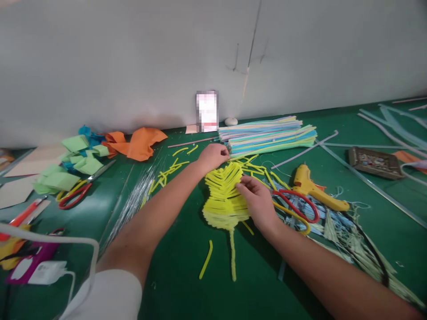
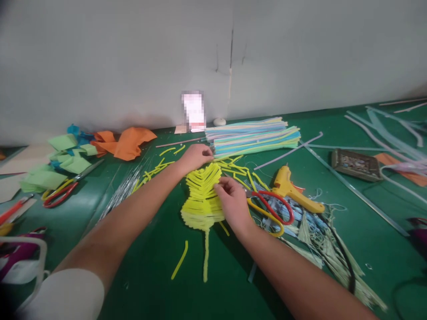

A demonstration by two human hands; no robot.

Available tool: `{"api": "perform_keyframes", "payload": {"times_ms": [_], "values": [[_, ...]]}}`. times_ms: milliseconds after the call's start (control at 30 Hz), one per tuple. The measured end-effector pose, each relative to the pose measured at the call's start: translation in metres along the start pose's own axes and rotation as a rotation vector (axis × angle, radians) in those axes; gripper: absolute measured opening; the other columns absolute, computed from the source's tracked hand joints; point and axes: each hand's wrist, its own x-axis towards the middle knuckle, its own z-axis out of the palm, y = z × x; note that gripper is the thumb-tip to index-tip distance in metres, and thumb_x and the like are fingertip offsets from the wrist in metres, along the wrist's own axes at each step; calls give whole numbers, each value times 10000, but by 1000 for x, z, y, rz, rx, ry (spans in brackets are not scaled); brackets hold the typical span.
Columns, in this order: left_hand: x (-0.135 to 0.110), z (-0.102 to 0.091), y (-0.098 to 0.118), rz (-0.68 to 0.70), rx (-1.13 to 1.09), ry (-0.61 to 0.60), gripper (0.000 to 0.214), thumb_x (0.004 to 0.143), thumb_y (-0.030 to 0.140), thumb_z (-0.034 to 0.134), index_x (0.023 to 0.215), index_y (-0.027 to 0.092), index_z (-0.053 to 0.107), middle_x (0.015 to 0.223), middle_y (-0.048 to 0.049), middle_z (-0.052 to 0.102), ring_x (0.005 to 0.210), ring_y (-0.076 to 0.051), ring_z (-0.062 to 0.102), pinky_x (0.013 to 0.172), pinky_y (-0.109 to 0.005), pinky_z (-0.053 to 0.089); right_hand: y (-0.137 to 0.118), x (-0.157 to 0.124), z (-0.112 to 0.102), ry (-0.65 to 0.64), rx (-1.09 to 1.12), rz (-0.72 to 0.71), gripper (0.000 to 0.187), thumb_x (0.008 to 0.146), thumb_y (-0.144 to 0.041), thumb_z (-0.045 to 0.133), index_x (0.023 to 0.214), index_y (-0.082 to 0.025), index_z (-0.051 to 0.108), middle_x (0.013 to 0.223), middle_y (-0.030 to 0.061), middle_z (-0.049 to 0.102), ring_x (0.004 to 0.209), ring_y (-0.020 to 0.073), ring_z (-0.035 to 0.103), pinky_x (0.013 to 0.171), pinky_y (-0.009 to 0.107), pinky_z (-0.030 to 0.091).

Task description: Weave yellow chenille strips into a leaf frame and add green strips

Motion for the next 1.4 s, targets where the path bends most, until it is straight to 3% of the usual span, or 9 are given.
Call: {"api": "perform_keyframes", "payload": {"times_ms": [367, 800, 1133, 1400], "values": [[-4, -6, -8, 72, -169, -98, 148, 780, 295, 642, 805, 174, 723, 839, -29, 732, 787, -166, 644, 732, -271, 465, 5, 2, -1, -2, 23, 19, 292, 674, -394, 776, 860, -203, 657, 776, 2, 680, 690, 159, 604, 665, 298, 473], [-8, -4, -9, 22, -245, 20, 63, 723, 218, 581, 680, 173, 572, 680, 1, 619, 664, -143, 559, 629, -259, 414, -2, 0, 1, 5, -3, 23, 294, 659, -394, 765, 844, -194, 655, 722, -14, 633, 682, 151, 577, 658, 293, 446], [-8, 3, -16, 5, -288, -3, 191, 741, 310, 681, 875, 184, 630, 843, -21, 685, 783, -162, 635, 730, -283, 475, -2, -1, 1, 9, -13, 26, 298, 648, -393, 767, 842, -196, 655, 717, -16, 619, 681, 155, 574, 661, 301, 445], [-9, 3, -17, 5, -242, 20, 120, 740, 270, 689, 808, 179, 651, 817, -19, 703, 778, -161, 646, 736, -280, 486, 1, 0, 0, -3, -3, 32, 299, 669, -396, 764, 862, -193, 658, 752, -5, 640, 699, 157, 581, 671, 301, 443]]}}
